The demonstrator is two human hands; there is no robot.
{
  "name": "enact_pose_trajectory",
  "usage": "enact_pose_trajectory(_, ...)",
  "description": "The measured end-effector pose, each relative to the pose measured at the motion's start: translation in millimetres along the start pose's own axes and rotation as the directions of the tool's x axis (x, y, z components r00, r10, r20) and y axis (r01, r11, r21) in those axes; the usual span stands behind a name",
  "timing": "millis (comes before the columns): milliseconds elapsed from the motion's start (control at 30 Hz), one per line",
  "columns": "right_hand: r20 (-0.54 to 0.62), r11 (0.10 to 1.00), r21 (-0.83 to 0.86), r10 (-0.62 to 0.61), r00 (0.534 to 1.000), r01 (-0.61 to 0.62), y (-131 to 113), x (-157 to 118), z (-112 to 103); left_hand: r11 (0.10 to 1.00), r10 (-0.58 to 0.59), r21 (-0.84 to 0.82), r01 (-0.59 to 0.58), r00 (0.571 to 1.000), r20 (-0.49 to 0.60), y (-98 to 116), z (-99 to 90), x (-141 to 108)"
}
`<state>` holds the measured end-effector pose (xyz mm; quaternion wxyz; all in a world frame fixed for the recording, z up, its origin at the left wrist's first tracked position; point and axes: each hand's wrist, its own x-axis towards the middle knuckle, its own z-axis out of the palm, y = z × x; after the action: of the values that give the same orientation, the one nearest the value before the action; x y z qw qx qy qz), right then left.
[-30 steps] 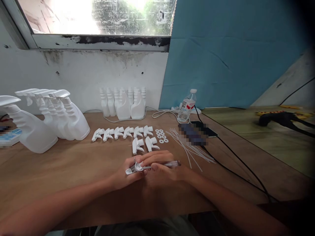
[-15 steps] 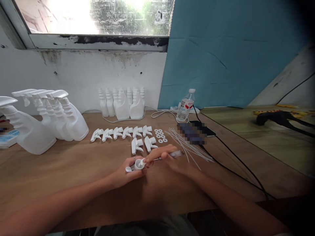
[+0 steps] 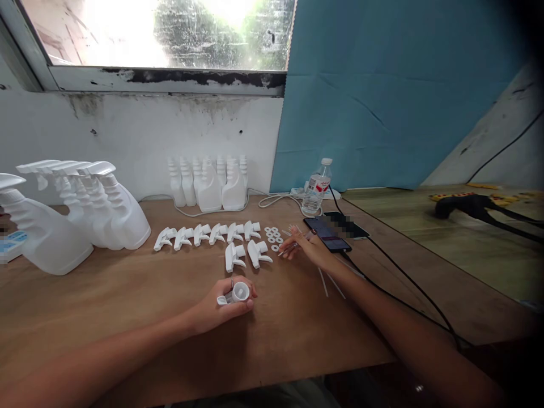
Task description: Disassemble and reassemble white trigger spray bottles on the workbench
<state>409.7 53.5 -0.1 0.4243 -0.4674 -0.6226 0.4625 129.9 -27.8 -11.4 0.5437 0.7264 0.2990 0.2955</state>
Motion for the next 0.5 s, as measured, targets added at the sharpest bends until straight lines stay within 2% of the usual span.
enact_pose_trajectory(200, 0.046, 0.999, -0.014, 0.049, 0.998, -0.048, 3, -1, 1, 1.0, 0.019, -0.013, -0.019, 1.0, -0.008, -5, 0.8, 1)
enact_pose_trajectory(500, -0.019, 1.0, -0.01, 0.014, 1.0, -0.014, -4, -1, -9, 0.999, 0.016, -0.029, -0.016, 1.0, -0.002, -6, 0.9, 1)
